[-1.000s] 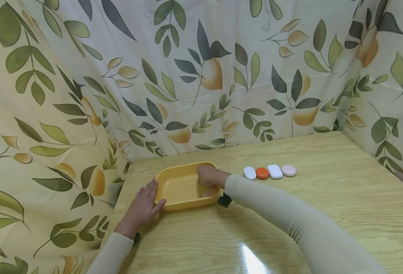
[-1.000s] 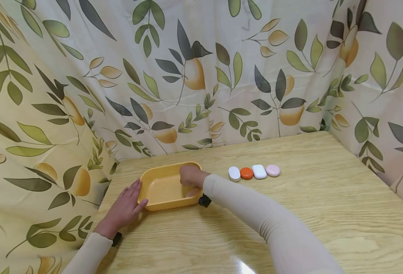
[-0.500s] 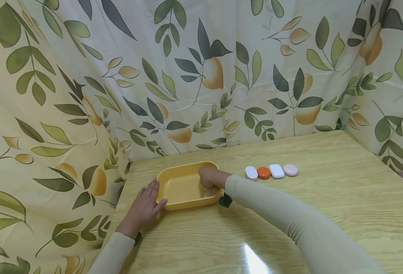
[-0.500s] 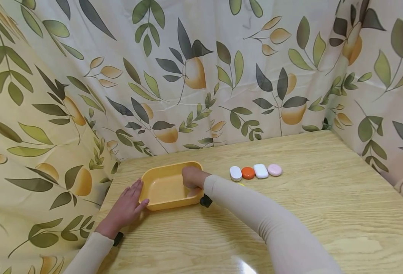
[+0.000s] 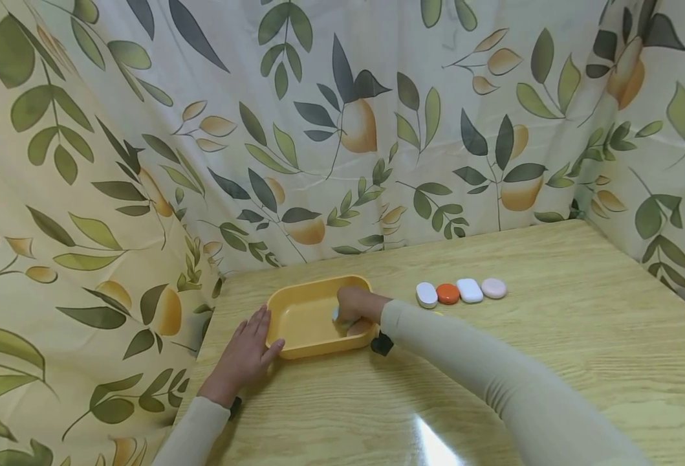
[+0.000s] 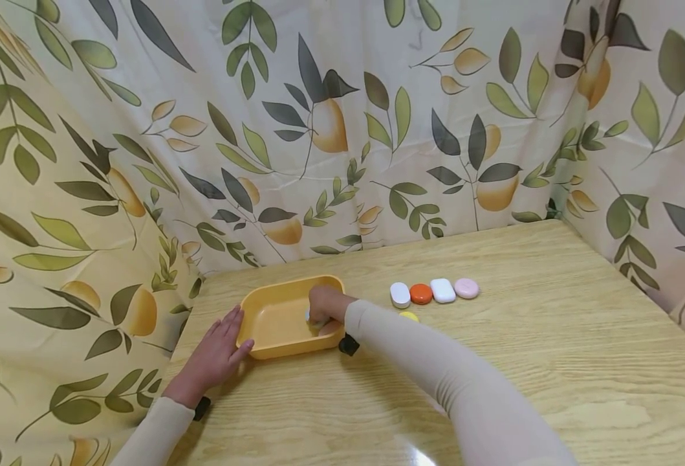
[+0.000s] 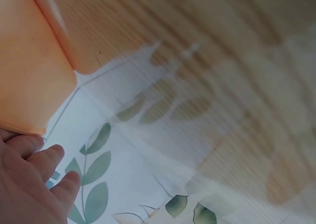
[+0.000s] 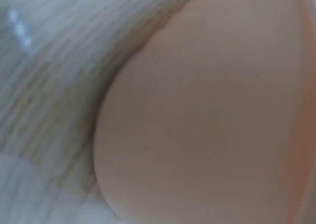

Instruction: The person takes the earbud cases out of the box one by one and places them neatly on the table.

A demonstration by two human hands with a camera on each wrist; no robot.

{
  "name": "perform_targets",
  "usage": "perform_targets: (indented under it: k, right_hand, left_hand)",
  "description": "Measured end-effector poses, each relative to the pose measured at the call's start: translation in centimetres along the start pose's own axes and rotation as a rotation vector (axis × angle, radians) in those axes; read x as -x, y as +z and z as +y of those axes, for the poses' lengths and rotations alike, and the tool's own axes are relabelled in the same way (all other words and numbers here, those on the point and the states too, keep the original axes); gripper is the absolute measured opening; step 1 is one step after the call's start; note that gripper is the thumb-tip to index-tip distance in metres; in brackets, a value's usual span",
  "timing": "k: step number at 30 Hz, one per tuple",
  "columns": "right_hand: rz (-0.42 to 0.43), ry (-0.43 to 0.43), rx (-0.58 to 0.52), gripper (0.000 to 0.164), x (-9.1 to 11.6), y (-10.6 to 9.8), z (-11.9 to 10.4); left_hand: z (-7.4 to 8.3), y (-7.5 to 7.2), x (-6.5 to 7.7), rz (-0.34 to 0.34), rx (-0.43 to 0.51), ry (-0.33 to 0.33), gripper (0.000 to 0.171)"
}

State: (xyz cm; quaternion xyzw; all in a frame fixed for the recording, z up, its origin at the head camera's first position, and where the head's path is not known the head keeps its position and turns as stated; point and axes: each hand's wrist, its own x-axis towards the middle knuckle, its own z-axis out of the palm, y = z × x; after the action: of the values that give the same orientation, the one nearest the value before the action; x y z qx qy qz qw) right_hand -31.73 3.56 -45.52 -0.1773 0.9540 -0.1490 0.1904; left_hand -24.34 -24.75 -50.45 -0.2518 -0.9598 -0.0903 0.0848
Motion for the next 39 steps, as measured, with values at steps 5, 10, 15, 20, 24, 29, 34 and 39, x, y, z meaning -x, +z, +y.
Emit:
perform_targets:
  k: [5, 10, 15, 20, 24, 29, 34, 39]
  right_hand:
    - [-0.003, 0.018, -0.114, 0.025, 0.2, 1.0, -0.1]
    - [-0.005, 0.049, -0.234, 0.021, 0.4, 1.5, -0.1]
    - [0.005, 0.026, -0.236, 0.020, 0.5, 1.4, 0.0]
    - [0.005, 0.027, -0.293, 0.025, 0.8, 1.2, 0.1]
    - [-0.016, 0.050, -0.411, 0.031, 0.6, 1.1, 0.3]
    - [-0.006, 0.016, -0.520, 0.041, 0.6, 0.7, 0.5]
    - [-0.003, -0.023, -0.640, 0.029, 0.4, 0.4, 0.7]
    - [-0.009, -0.025, -0.706, 0.023, 0.2, 0.3, 0.8]
  left_hand:
    - [0.1, 0.0, 0.1, -0.012, -0.002, -0.002, 0.078]
    - [0.2, -0.2, 0.1, -0.014, -0.001, -0.004, 0.077]
    - [0.2, -0.3, 0.1, -0.009, 0.003, -0.002, 0.077]
    - [0.1, 0.0, 0.1, -0.008, -0.003, -0.003, 0.077]
    - [0.0, 0.1, 0.1, -0.008, 0.000, -0.002, 0.077]
    - [0.0, 0.1, 0.1, -0.009, 0.004, -0.002, 0.078]
    - [0.0, 0.0, 0.1, -0.013, 0.006, -0.004, 0.078]
    - [0.1, 0.1, 0.2, -0.006, 0.008, 0.000, 0.077]
